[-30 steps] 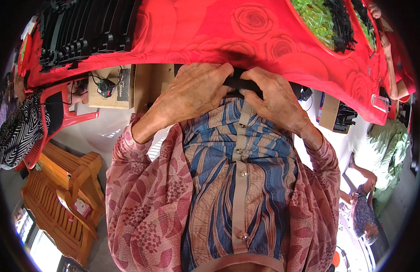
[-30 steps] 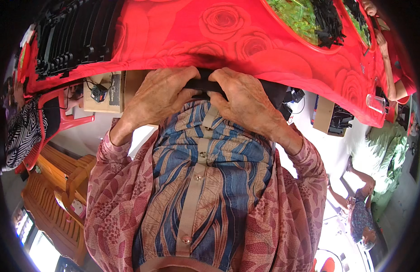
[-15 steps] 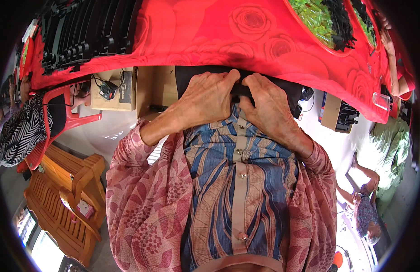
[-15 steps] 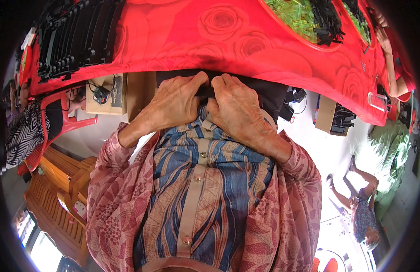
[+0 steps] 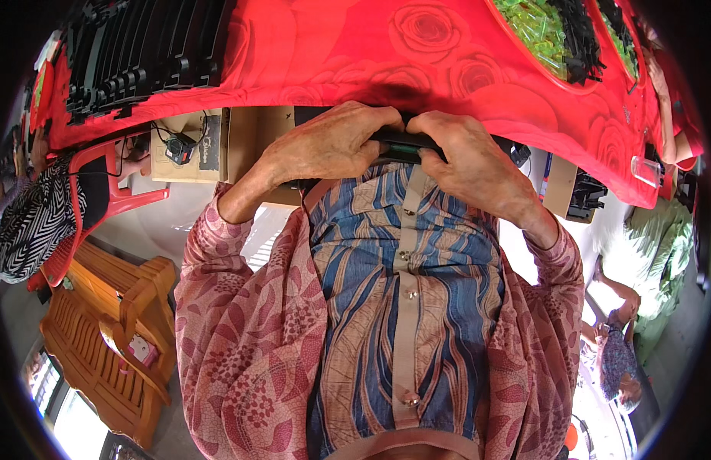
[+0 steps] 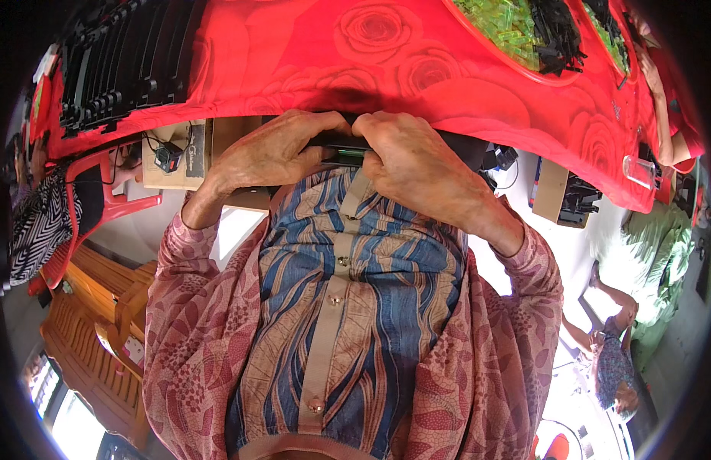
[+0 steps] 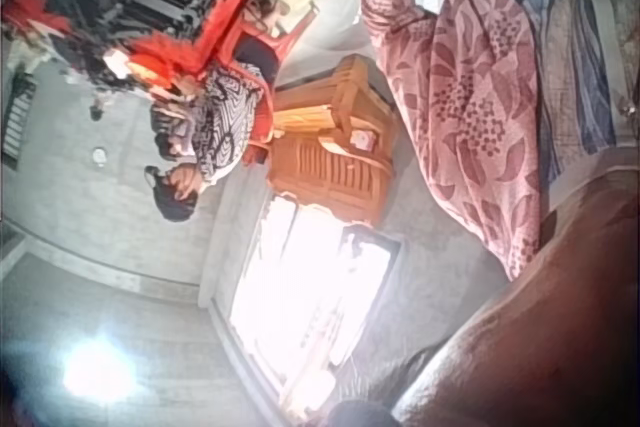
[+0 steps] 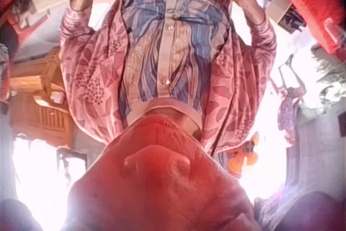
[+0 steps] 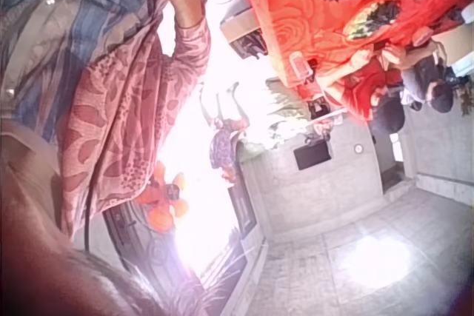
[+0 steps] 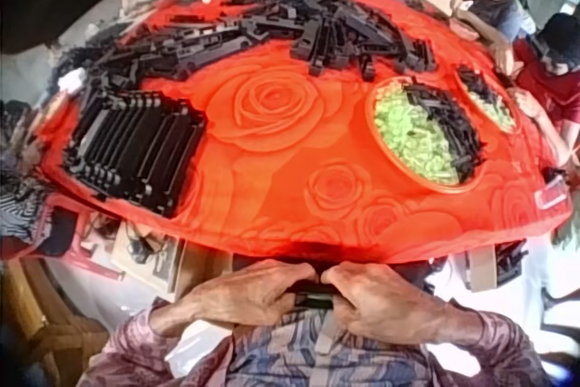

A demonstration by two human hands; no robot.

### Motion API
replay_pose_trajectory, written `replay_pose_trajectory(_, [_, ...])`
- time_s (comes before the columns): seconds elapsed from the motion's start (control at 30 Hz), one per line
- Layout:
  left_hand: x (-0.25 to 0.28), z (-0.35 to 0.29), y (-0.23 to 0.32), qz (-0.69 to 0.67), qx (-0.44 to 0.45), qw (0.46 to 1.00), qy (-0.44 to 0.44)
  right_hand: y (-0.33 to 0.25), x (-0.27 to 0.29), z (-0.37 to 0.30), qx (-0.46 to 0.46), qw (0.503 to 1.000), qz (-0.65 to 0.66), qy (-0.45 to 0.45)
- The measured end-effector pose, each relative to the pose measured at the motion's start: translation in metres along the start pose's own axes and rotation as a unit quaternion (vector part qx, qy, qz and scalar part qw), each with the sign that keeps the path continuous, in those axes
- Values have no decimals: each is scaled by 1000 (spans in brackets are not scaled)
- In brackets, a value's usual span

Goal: The person assembles bubble levels by inserting small vials and clips into black plastic housings by hand, pressing the components together, and stacking the finished housings on the table.

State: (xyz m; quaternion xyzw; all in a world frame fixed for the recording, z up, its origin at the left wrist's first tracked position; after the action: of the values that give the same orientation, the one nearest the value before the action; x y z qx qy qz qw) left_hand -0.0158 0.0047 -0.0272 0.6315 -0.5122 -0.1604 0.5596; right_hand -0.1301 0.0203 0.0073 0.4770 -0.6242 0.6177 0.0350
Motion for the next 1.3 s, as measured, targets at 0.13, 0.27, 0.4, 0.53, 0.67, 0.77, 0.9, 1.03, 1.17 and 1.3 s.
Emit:
replay_pose_trajectory(0.13, [5,-1,5,19,-14,1000,4,-2,0,4,-20,999,-29,-32])
replay_pose_trajectory(0.27, [8,0,14,-10,-30,999,5,1,-2,0,33,998,-49,23])
replay_pose_trajectory(0.4, [11,-3,17,34,-64,994,83,3,-4,-3,49,996,-48,50])
replay_pose_trajectory(0.53, [8,1,16,62,-14,995,74,10,-3,-1,27,998,-46,34])
replay_pose_trajectory(0.67, [9,8,25,92,-28,991,91,14,-2,-1,16,998,-47,36])
replay_pose_trajectory(0.77, [-1,10,18,105,1,993,60,13,-6,1,26,997,-64,22])
replay_pose_trajectory(0.9, [-7,9,18,105,-11,993,53,13,-11,-1,18,998,-61,-11])
replay_pose_trajectory(1.03, [-9,12,20,95,21,995,6,12,-12,-1,28,996,-65,-45])
replay_pose_trajectory(1.17, [-11,13,22,88,33,995,-25,18,-13,-1,32,998,-49,-39])
replay_pose_trajectory(1.3, [-4,12,20,20,18,1000,-1,12,-1,1,14,999,-31,-40])
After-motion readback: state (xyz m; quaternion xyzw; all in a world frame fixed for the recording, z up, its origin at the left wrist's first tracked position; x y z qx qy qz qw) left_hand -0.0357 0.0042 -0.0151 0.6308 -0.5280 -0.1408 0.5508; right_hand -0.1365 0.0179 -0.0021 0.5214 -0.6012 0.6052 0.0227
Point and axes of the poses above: each hand's wrist, its own z-axis towards the middle knuckle, its own x-axis out of the back of the hand, y = z × x, the point moved 8 cm from there along z, towards the middle knuckle
